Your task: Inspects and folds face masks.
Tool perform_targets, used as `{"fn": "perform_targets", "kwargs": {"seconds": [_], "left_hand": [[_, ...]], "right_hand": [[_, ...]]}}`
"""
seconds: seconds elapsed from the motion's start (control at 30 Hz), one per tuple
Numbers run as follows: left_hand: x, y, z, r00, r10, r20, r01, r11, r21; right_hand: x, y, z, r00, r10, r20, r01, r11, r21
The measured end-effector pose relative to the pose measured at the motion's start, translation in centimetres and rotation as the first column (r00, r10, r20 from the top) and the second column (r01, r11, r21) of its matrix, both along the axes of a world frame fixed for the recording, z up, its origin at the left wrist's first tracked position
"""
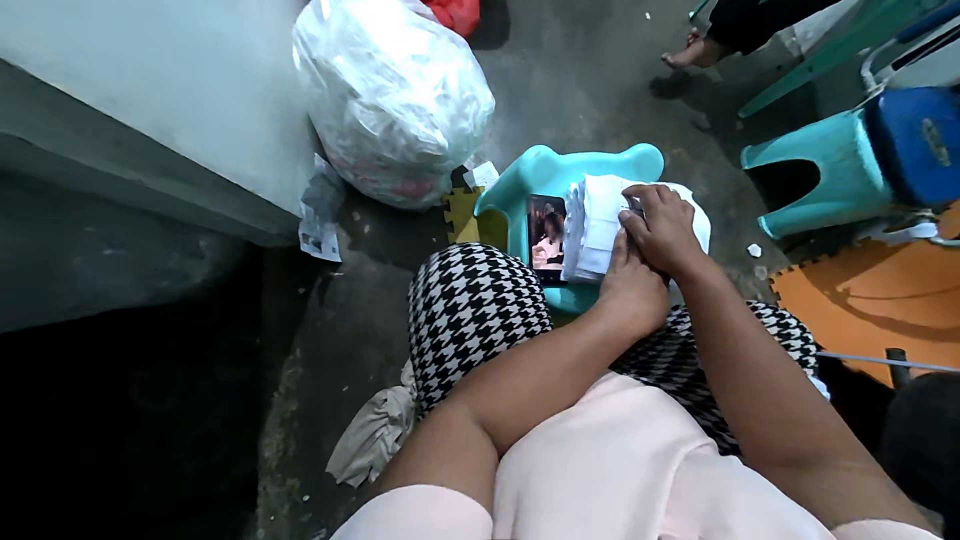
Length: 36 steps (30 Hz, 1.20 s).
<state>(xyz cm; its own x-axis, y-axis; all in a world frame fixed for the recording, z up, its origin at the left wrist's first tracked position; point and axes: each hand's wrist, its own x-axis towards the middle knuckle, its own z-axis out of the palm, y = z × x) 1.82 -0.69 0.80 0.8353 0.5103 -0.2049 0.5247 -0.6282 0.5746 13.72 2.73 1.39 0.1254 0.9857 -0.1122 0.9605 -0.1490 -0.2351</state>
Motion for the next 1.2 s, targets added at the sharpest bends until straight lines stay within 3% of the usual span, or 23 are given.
{"fn": "perform_targets", "kwargs": {"seconds": [0.2, 0.47, 0.7, 1.2], "left_hand": [[0.4, -0.2, 0.0, 0.995, -0.039, -0.091, 0.046, 0.996, 0.077], [0.7, -0.6, -0.3, 0.998, -0.001, -0.068, 0.011, 0.99, 0.143], [0.9, -0.5, 0.2, 0.988, -0.027, -0.149, 0.048, 0.99, 0.135], [0.7, -0.3, -0.2, 0.993, -0.005, -0.12, 0.023, 0.989, 0.149]], "right_hand": [[0.5, -0.2, -0.5, 1.0, 0.004, -0.009, -0.004, 1.0, 0.014], [1.0, -0.1, -0.5, 0.998, 0.017, -0.063, -0.017, 1.0, 0.005], [0.9, -0.2, -0.5, 0.997, 0.016, -0.074, -0.015, 1.0, 0.016], [0.7, 0.0, -0.6, 0.999, 0.013, -0.04, -0.013, 1.0, 0.015]]}}
